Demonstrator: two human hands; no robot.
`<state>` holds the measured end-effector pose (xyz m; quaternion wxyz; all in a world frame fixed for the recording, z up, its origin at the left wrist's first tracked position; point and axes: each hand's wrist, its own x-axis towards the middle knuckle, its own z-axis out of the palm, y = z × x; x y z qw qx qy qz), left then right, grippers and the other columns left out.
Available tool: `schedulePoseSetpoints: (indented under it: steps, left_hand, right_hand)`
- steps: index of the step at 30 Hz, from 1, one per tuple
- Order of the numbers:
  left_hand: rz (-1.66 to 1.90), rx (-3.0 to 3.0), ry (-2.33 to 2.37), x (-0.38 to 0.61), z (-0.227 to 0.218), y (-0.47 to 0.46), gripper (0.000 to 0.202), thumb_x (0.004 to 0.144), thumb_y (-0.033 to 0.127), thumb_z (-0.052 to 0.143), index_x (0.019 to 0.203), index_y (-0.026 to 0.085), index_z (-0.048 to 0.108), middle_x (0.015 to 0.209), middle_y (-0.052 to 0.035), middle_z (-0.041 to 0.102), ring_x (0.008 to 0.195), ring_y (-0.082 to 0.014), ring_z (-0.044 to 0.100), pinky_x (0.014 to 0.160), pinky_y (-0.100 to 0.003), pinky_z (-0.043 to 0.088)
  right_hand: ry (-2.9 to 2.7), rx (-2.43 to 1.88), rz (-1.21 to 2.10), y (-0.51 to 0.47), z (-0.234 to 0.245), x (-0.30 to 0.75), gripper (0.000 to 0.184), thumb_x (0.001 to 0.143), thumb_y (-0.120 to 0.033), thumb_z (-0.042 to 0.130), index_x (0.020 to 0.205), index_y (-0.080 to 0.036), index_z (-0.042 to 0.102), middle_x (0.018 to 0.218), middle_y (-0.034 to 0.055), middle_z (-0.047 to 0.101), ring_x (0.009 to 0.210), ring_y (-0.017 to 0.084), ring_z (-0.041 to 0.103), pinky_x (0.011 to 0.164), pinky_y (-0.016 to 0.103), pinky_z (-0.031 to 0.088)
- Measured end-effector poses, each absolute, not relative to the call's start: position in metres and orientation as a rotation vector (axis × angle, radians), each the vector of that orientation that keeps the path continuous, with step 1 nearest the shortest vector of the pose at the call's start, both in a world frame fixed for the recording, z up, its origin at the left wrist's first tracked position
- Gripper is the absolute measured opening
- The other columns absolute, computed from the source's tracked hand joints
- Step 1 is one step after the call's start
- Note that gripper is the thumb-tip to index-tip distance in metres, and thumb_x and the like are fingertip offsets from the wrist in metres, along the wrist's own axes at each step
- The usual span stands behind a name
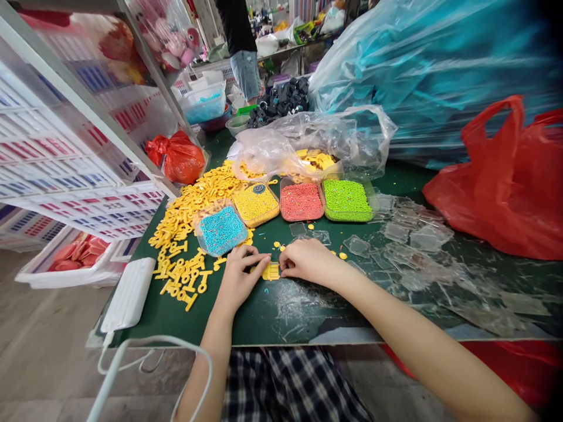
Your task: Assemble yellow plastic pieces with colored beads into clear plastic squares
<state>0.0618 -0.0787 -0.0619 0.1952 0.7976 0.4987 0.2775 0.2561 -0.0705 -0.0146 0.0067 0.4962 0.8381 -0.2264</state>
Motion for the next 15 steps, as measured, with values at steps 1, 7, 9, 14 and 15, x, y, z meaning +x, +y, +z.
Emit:
schedulePoseSetpoints:
  steps: [1,7,9,14,15]
  left_hand:
    - [0.777,2.237,1.423,0.0607,-0.0617,-0.0784,0.021,0.091,0.037,0.057,0.097,0.03,0.076,0.087,-0.0027,0.062,0.086,-0.0192,0.055,0.08,-0.034,0.041]
    - [0.716,2.262,1.474,0.0568,-0.0618,-0.0781,0.014,0.087,0.032,0.063,0.091,0.027,0.076,0.088,-0.0019,0.066,0.086,-0.0196,0.055,0.08,-0.035,0.039]
    - [0.689,2.264,1.474,0.0568,-0.0624,-0.0782,0.012,0.085,0.032,0.066,0.089,0.027,0.076,0.089,-0.0019,0.066,0.086,-0.02,0.056,0.081,-0.036,0.039]
    - [0.634,2.27,1.473,0.0584,-0.063,-0.0783,0.01,0.084,0.032,0.067,0.086,0.026,0.075,0.091,-0.0022,0.067,0.089,-0.0208,0.057,0.082,-0.037,0.038]
    - [0.622,2.271,1.472,0.0588,-0.063,-0.0783,0.01,0.084,0.032,0.067,0.086,0.026,0.075,0.091,-0.0021,0.067,0.089,-0.0209,0.057,0.082,-0.037,0.038]
  right_hand:
    - [2.624,1.554,-0.708,-0.0707,-0.0156,0.256,0.006,0.08,-0.027,0.07,0.083,-0.024,0.075,0.082,0.0027,0.073,0.082,0.02,0.066,0.066,0.028,0.04]
    - [2.677,1.471,-0.743,-0.0722,-0.0193,0.2568,0.011,0.084,-0.018,0.061,0.083,-0.02,0.072,0.082,0.0027,0.072,0.078,0.018,0.065,0.067,0.026,0.038]
    - [2.677,1.419,-0.742,-0.0726,-0.0203,0.2572,0.014,0.086,-0.016,0.058,0.086,-0.019,0.071,0.085,0.0033,0.072,0.079,0.017,0.064,0.067,0.026,0.037]
    - [2.723,1.398,-0.692,-0.0712,-0.0231,0.2581,0.014,0.091,-0.02,0.054,0.09,-0.016,0.067,0.093,0.0062,0.071,0.083,0.019,0.063,0.066,0.027,0.035]
    - [2.756,1.412,-0.689,-0.0705,-0.0239,0.258,0.013,0.091,-0.021,0.055,0.09,-0.017,0.067,0.093,0.0059,0.071,0.083,0.019,0.063,0.066,0.027,0.035]
